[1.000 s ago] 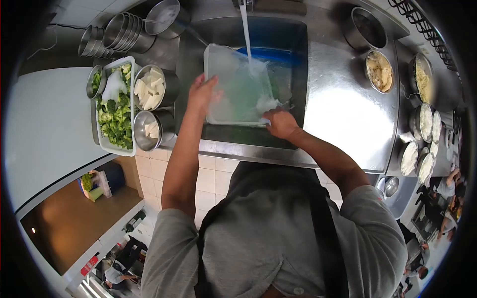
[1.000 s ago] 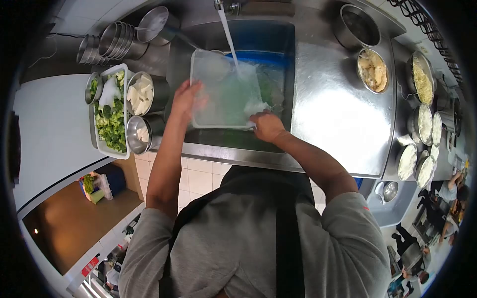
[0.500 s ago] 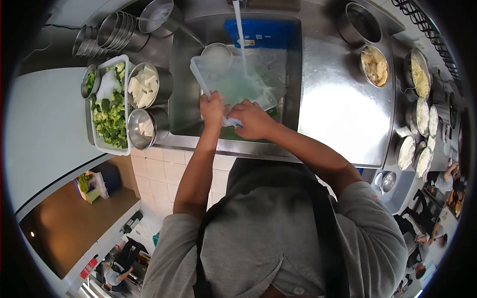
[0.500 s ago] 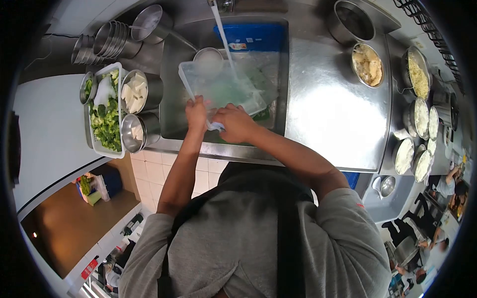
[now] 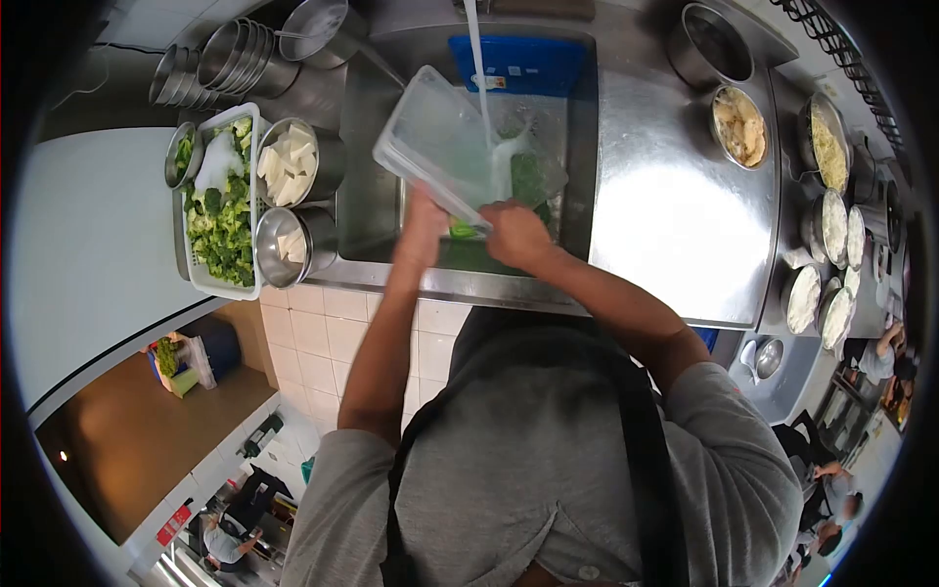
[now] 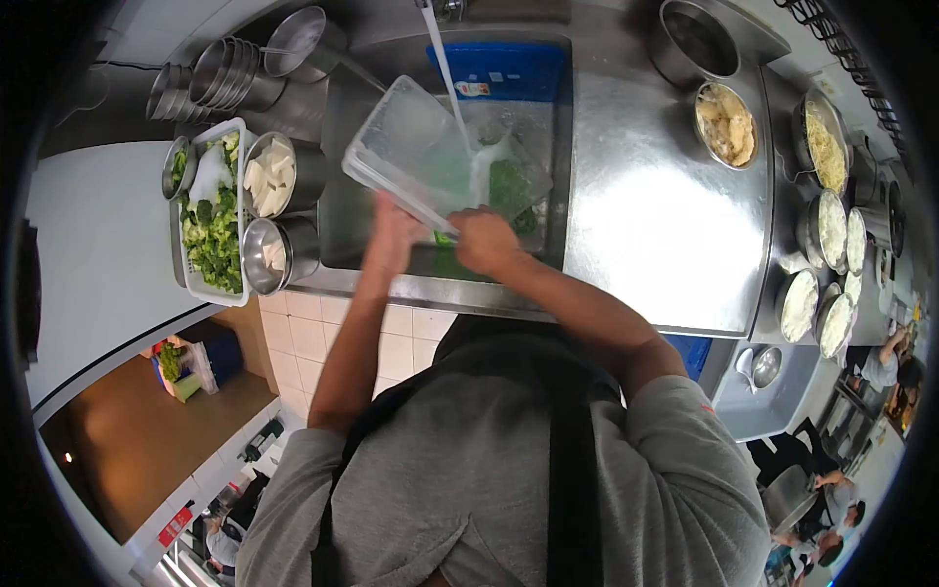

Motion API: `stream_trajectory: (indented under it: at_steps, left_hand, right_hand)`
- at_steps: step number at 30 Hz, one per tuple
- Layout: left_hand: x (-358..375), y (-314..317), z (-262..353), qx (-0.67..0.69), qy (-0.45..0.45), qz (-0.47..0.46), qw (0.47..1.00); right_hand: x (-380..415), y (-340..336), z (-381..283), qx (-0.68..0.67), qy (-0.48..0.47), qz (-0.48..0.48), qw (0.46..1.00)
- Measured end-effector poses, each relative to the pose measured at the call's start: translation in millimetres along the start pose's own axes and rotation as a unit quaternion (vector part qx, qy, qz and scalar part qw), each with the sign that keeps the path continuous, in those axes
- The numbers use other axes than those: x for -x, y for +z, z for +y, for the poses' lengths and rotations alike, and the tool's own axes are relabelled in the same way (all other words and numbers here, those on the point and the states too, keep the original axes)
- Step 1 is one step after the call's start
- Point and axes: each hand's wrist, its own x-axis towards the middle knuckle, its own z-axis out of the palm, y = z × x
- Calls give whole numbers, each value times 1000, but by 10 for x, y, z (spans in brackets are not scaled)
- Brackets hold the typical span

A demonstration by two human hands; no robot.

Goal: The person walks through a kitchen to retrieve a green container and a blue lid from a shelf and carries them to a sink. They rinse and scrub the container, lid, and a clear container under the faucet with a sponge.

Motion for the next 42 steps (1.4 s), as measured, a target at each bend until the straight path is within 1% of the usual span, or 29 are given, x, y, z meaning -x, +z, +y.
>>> stream_trajectory:
  at_steps: [1, 2, 3, 5, 6, 8, 9, 11, 12, 14, 16, 17, 19, 21, 22, 25, 27, 28, 30, 31, 33, 35, 36, 37, 38, 40, 42]
  left_hand:
    - [53, 0, -423, -92, 29, 28, 995]
    - [72, -28, -659, -183, 58, 55, 980]
    - [2, -104, -645, -234, 91, 108, 962]
    - [-153, -263, -554, -330, 152, 210, 908]
    - [-12, 90, -230, -222, 100, 246, 938]
    - [-3, 63, -45, -270, 73, 232, 932]
    - [5, 53, 18, -293, 58, 225, 928]
    - [38, 110, 67, -294, 105, 218, 925]
    - [48, 140, 100, -294, 130, 215, 922]
    - [161, 284, 284, -326, 137, 207, 912]
    - [224, 288, 338, -357, 144, 188, 904]
    - [230, 260, 347, -371, 148, 173, 901]
    - [257, 251, 391, -391, 119, 155, 899]
    - [331, 307, 443, -406, 48, 145, 901]
    - [350, 301, 429, -411, 64, 136, 899]
    - [358, 250, 389, -426, 113, 108, 891]
    - [358, 201, 338, -436, 141, 85, 885]
    - [391, 216, 348, -410, 115, 87, 901]
    - [458, 258, 391, -356, 64, 92, 928]
    - [455, 226, 381, -316, 49, 91, 943]
    - [432, 137, 331, -232, 15, 86, 969]
    - [379, 133, 313, -247, 31, 108, 962]
    - [346, 124, 318, -254, 39, 119, 959]
    - [230, -31, 254, -257, 101, 108, 955]
    - [62, -302, 119, -259, 163, 97, 947]
    - [235, -97, 321, -198, 114, 145, 963]
    - [406, -72, 446, -205, 69, 129, 968]
  right_hand:
    - [-68, 32, -200, -7, 14, -3, 1000]
    - [-110, 44, -318, -15, 27, -7, 1000]
    - [-131, 32, -357, -55, -2, -10, 998]
    - [-133, 39, -396, -137, -57, -19, 989]
    - [-100, 66, -404, -129, -73, -33, 988]
    - [-40, 109, -392, -112, -109, -61, 986]
    - [-28, 131, -336, -136, -115, -66, 982]
    - [-19, 209, -102, -183, -126, -75, 972]
    - [-18, 232, 48, -165, -115, -73, 977]
    - [17, 257, 398, -128, -94, -67, 985]
    - [95, 211, 625, -49, 2, -90, 995]
    - [117, 205, 719, -8, -6, -95, 995]
    - [105, 205, 831, 75, -23, -106, 991]
    - [54, 251, 856, 122, -51, -93, 987]
    - [10, 252, 870, 147, -65, -86, 983]
    - [-337, 200, 891, 193, -34, -74, 978]
    - [-623, 206, 970, 203, 1, -29, 979]
    - [-754, 225, 1010, 208, 19, -7, 978]
    - [-997, 343, 1083, 110, 86, 106, 984]
    - [-1071, 417, 1069, 60, 119, 161, 978]
    - [-1222, 562, 813, -48, 116, 234, 964]
    - [-984, 422, 125, -94, 58, 246, 963]
    - [-778, 350, -145, -111, 0, 221, 969]
    - [-594, 317, -328, -128, -58, 195, 971]
    - [-430, 334, -362, -149, -68, 163, 973]
    - [-156, 323, -256, -194, -86, 99, 972]
    - [-155, 380, 214, -168, -12, 96, 981]
